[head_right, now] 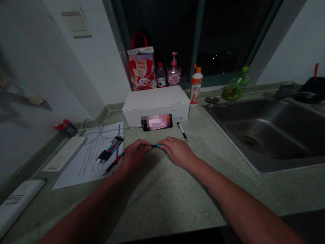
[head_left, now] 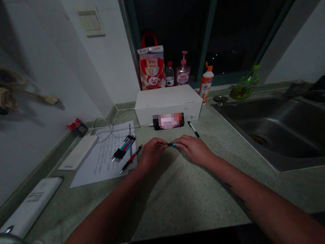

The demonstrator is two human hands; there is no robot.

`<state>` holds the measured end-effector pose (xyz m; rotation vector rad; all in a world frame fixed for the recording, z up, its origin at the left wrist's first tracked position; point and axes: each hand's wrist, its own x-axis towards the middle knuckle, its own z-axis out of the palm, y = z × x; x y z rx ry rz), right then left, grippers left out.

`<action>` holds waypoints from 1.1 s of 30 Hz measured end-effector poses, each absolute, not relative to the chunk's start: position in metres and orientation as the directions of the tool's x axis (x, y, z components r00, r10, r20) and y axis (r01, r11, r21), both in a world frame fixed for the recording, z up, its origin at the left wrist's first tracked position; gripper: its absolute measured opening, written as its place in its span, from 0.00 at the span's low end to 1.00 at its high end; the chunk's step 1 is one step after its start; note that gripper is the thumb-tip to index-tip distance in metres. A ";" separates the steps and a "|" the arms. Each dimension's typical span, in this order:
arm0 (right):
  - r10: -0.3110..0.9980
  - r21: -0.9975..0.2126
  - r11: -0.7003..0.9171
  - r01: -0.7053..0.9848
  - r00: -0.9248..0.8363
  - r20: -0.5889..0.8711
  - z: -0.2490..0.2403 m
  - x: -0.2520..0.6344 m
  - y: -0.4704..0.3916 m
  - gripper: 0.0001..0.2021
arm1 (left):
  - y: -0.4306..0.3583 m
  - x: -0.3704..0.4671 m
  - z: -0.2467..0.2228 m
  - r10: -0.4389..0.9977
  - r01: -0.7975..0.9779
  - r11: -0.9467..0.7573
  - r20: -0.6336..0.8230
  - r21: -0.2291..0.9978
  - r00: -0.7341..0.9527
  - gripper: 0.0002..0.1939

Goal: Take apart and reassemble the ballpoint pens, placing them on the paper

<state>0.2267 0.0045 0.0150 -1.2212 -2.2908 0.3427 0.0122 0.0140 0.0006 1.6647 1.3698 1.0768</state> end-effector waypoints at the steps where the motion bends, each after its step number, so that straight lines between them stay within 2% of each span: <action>1: 0.825 -0.448 0.565 0.693 -0.462 0.326 0.015 0.227 0.005 0.13 | 0.014 0.012 0.000 0.981 0.367 -0.192 0.175 0.910 0.079 0.08; 3: 0.825 -0.450 0.565 0.691 -0.464 0.324 0.015 0.227 0.005 0.13 | 0.014 0.013 0.000 0.985 0.336 -0.173 0.160 0.926 0.065 0.10; 7: 0.830 -0.448 0.558 0.699 -0.458 0.318 0.014 0.226 0.005 0.13 | 0.013 0.013 0.003 0.986 0.379 -0.157 0.126 0.912 0.105 0.05; 10: 0.831 -0.452 0.555 0.698 -0.455 0.319 0.014 0.227 0.005 0.13 | 0.013 0.014 0.003 0.987 0.335 -0.156 0.135 0.929 0.084 0.09; 13: 0.830 -0.450 0.557 0.698 -0.458 0.318 0.015 0.227 0.004 0.13 | 0.014 0.014 0.002 0.991 0.318 -0.109 0.079 0.942 0.105 0.07; 21: 0.830 -0.442 0.557 0.703 -0.460 0.315 0.016 0.227 0.004 0.13 | 0.013 0.014 0.003 0.993 0.358 -0.118 0.100 0.926 0.069 0.05; 24: 0.832 -0.444 0.554 0.704 -0.457 0.314 0.016 0.227 0.004 0.13 | 0.013 0.014 0.004 0.992 0.312 -0.123 0.108 0.942 0.064 0.10; 27: 0.825 -0.437 0.565 0.700 -0.462 0.326 0.014 0.227 0.005 0.12 | 0.013 0.014 0.004 0.994 0.299 -0.081 0.054 0.951 0.098 0.10; 30: 0.822 -0.434 0.568 0.699 -0.463 0.330 0.013 0.228 0.005 0.12 | 0.012 0.013 0.004 0.991 0.302 -0.118 0.094 0.946 0.095 0.10; 33: 0.826 -0.444 0.563 0.697 -0.461 0.325 0.014 0.227 0.005 0.12 | 0.012 0.013 0.004 0.994 0.285 -0.087 0.063 0.955 0.094 0.10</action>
